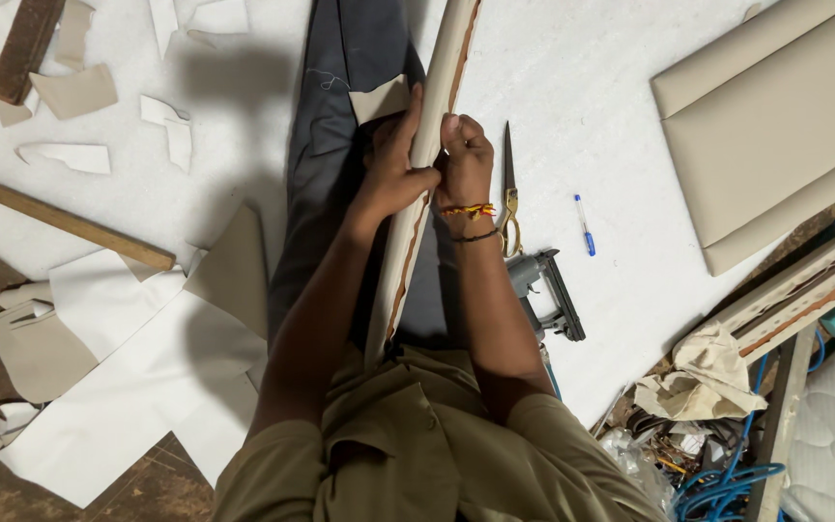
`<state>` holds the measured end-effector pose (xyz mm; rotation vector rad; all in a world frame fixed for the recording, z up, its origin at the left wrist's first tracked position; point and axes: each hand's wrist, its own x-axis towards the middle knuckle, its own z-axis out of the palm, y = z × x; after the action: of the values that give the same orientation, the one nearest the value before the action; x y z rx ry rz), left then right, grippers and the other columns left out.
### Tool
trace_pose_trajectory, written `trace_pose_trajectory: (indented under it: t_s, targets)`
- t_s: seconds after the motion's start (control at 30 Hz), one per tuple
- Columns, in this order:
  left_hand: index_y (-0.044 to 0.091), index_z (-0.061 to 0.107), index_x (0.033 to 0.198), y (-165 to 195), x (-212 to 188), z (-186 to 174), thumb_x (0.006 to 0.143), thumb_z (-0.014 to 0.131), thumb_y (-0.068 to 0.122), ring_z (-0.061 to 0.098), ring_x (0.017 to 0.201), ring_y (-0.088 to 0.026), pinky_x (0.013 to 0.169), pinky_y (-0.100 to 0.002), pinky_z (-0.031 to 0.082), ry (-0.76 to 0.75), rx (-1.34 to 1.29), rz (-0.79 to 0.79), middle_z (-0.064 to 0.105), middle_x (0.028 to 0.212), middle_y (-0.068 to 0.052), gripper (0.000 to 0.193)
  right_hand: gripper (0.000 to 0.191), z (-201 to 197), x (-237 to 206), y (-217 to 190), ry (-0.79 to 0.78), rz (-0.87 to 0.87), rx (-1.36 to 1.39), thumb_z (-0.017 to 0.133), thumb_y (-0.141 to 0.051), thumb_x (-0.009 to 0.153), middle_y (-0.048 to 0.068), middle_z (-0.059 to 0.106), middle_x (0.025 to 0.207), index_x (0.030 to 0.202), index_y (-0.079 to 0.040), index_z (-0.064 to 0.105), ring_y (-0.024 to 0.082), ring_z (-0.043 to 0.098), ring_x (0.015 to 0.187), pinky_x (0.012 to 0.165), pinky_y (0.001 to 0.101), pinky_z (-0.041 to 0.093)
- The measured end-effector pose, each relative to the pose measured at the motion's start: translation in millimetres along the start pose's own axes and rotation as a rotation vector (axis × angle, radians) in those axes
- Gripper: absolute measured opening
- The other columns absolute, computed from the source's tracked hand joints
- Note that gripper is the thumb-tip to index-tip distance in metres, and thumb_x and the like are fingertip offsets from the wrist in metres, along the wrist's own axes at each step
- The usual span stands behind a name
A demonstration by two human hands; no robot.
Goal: The person sits on the floor and wraps a strip of beige fabric around a long wooden frame bar, folding the ends over. They use a pneumatic nail gun to fasten the fabric to the frame and pick up scissors at one point while continuing to wrap and secure the covering.
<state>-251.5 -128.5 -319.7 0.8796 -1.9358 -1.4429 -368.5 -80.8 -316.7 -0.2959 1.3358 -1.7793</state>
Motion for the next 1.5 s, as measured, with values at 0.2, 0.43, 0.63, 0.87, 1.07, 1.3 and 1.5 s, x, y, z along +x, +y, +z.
trace_pose_trajectory:
  t_s: [0.2, 0.43, 0.63, 0.87, 1.07, 1.3, 1.5]
  targets:
    - [0.020, 0.022, 0.168, -11, -4, 6, 0.073, 0.068, 0.005, 0.043, 0.143, -0.037, 0.123, -0.044, 0.036, 0.007, -0.110, 0.133, 0.037, 0.167, -0.014, 0.107, 0.027, -9, -4, 4, -0.035, 0.007, 0.097, 0.073, -0.024, 0.101, 0.003, 0.064, 0.081, 0.095, 0.003, 0.070, 0.009, 0.053, 0.061, 0.053, 0.0263, 0.041]
    - [0.028, 0.032, 0.161, 13, -13, 8, 0.082, 0.075, 0.017, 0.045, 0.132, -0.042, 0.107, -0.058, 0.036, 0.023, 0.481, 0.066, 0.047, 0.155, -0.016, 0.091, 0.021, -14, 4, 19, 0.079, 0.005, 0.050, 0.072, -0.017, 0.099, 0.004, 0.065, 0.078, 0.086, -0.001, 0.067, 0.010, 0.055, 0.063, 0.055, 0.0256, 0.044]
    - [0.029, 0.032, 0.159, 36, -24, 26, 0.089, 0.066, 0.028, 0.062, 0.088, -0.038, 0.073, -0.061, 0.044, -0.035, 0.898, -0.170, 0.061, 0.097, -0.017, 0.078, 0.030, -15, 10, 12, 0.045, 0.095, -0.041, 0.067, -0.008, 0.102, 0.003, 0.057, 0.070, 0.074, -0.001, 0.059, 0.009, 0.049, 0.059, 0.052, 0.0254, 0.042]
    - [0.024, 0.040, 0.158, 31, -20, 35, 0.093, 0.058, 0.019, 0.063, 0.085, -0.037, 0.072, -0.060, 0.046, 0.005, 0.971, -0.097, 0.062, 0.095, -0.019, 0.068, 0.008, -77, -18, -7, 0.012, 0.055, -0.210, 0.065, -0.013, 0.094, 0.000, 0.066, 0.088, 0.092, -0.006, 0.060, 0.011, 0.072, 0.088, 0.076, 0.0288, 0.061]
    - [0.026, 0.042, 0.157, 34, -17, 35, 0.092, 0.055, 0.016, 0.062, 0.087, -0.037, 0.074, -0.061, 0.047, -0.072, 0.940, -0.177, 0.062, 0.098, -0.021, 0.066, 0.034, -220, -130, -18, 0.138, -0.422, -1.587, 0.076, -0.029, 0.100, 0.020, 0.063, 0.094, 0.096, 0.000, 0.060, 0.037, 0.059, 0.088, 0.077, 0.0484, 0.050]
    - [0.027, 0.044, 0.156, 38, -19, 34, 0.092, 0.056, 0.016, 0.063, 0.086, -0.037, 0.073, -0.061, 0.047, -0.035, 0.949, -0.154, 0.062, 0.098, -0.021, 0.066, 0.070, -267, -182, 28, 0.139, -0.115, -1.721, 0.090, -0.041, 0.070, 0.024, 0.066, 0.095, 0.111, 0.005, 0.057, 0.046, 0.064, 0.088, 0.073, 0.0533, 0.052]
    - [0.028, 0.044, 0.157, 41, -15, 31, 0.093, 0.054, 0.015, 0.062, 0.086, -0.038, 0.075, -0.061, 0.046, -0.060, 0.926, -0.189, 0.062, 0.097, -0.022, 0.066, 0.045, -267, -184, 5, 0.327, -0.113, -1.479, 0.084, -0.028, 0.077, 0.015, 0.067, 0.083, 0.101, -0.002, 0.056, 0.034, 0.067, 0.075, 0.071, 0.0449, 0.055]
